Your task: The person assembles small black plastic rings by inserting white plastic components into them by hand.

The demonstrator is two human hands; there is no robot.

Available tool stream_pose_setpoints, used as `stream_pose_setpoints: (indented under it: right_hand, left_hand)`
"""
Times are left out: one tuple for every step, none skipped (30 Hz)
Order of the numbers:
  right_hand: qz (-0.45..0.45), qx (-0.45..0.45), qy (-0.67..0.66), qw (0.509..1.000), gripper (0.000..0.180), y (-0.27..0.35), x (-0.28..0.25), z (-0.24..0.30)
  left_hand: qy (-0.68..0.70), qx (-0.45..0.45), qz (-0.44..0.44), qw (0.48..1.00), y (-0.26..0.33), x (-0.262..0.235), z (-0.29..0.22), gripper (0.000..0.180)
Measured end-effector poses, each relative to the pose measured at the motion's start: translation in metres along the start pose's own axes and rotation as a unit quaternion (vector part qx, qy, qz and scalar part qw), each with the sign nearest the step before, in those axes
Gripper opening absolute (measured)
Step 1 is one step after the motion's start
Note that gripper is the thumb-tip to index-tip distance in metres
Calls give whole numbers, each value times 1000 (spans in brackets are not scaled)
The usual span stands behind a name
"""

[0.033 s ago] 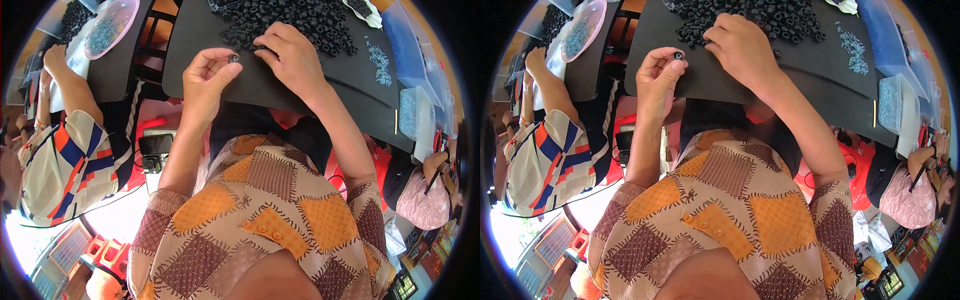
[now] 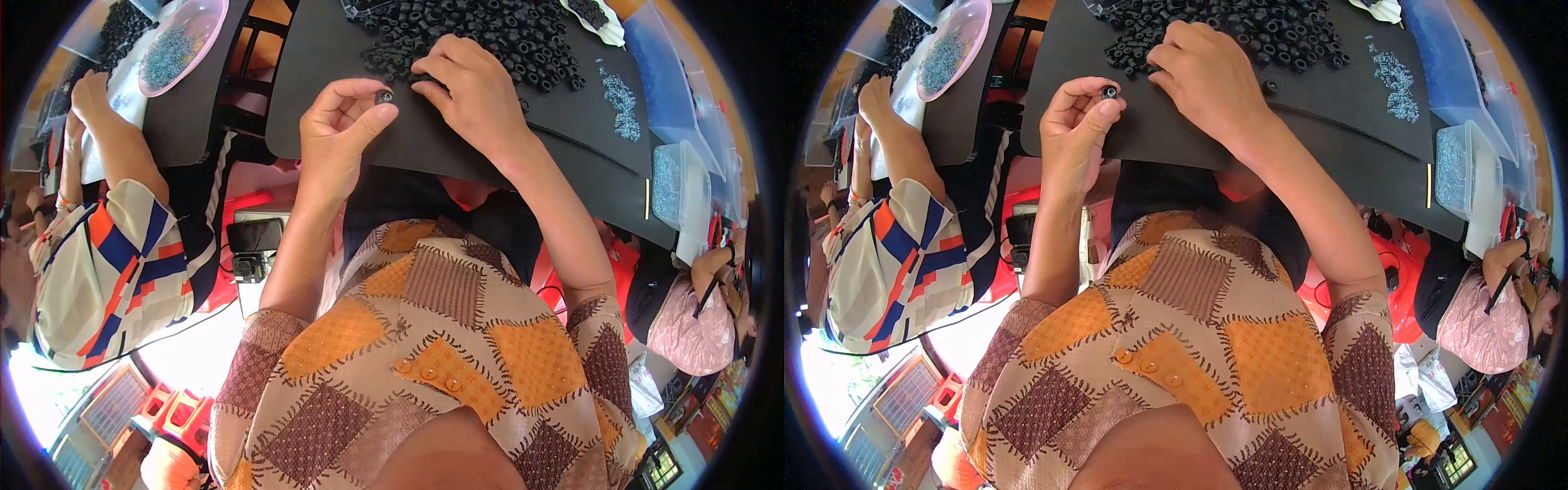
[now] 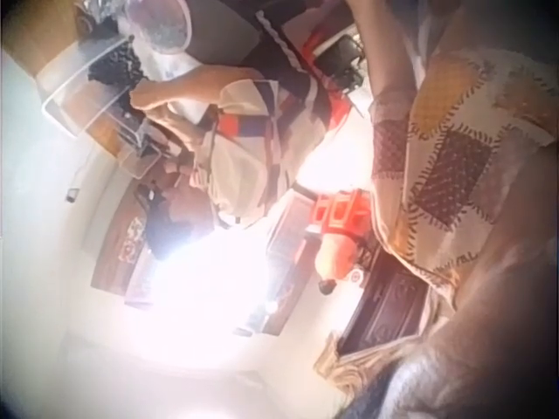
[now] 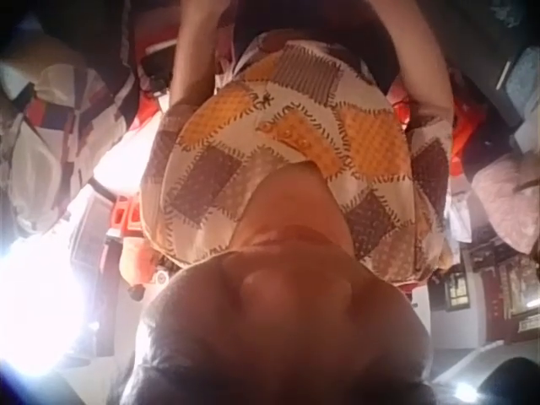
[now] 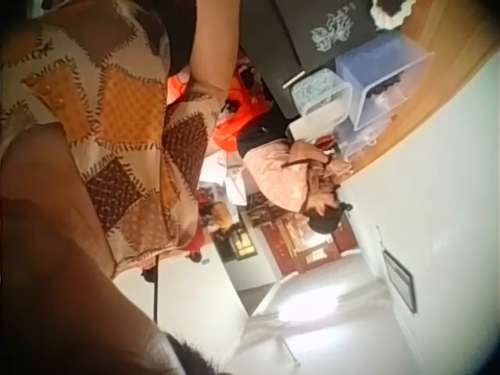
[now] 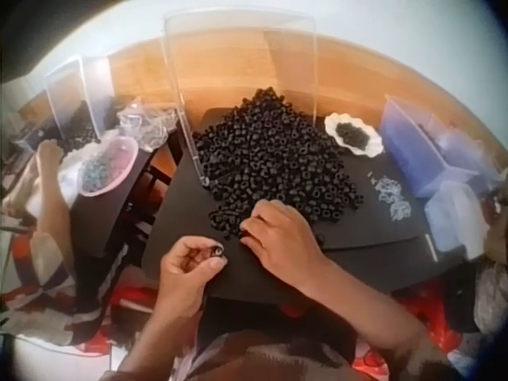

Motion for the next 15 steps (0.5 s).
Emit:
stream_pose_setpoints:
  right_hand:
    - [1,-1,-1,1000,17,0,3,0]
    - [13,0,10,1000,17,0,7,0]
    - [26,2,21,999,18,0,10,1]
    - [27,0,19,999,18,0,9,1]
    - [0,-11,2,1000,17,1,3,0]
    - [-27,-22,-14,999,16,3,-5,0]
    - [-26,-22,-14,999,16,6,-12,3]
    - [0,51,-93,994,15,11,-18,0]
    - [25,125,-170,977,14,18,-22,-4]
    - [23,120,-181,976,16,24,-30,-4]
    - [23,122,-181,976,16,30,-34,-5]
    - [24,155,-233,960,19,37,-36,-8]
    - [23,188,-283,940,22,44,-39,-12]
    - [21,220,-332,917,25,50,-41,-16]
    - [20,223,-330,917,25,55,-45,-17]
  left_hand:
    - [-35,9,7,999,1,0,0,25]
    - [-35,9,6,999,1,0,0,25]
    - [-28,7,17,999,0,2,0,25]
    - [-22,5,25,999,0,3,0,25]
    - [-22,5,23,999,1,4,-1,25]
    - [-20,-5,35,999,1,9,-2,25]
    - [-16,-17,47,999,2,13,-2,25]
    - [-16,-17,45,999,2,14,-1,25]
    - [-7,-30,58,998,3,17,1,25]
    - [3,-43,73,996,4,21,4,25]
    - [4,-46,74,996,4,23,6,25]
    - [10,-73,81,994,5,26,11,26]
    - [16,-102,91,991,5,31,15,26]
    - [16,-105,93,990,5,34,17,26]
    - [23,-110,95,989,4,38,20,27]
Point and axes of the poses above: each hand's wrist, its own y-axis away from the middle knuckle, its own x-axis out of the palm, z = x × y, the point moved 6 cm from there along -y, towards the middle knuckle, and after that the axes turned 9 degrees about y, right-handed, at the moved point
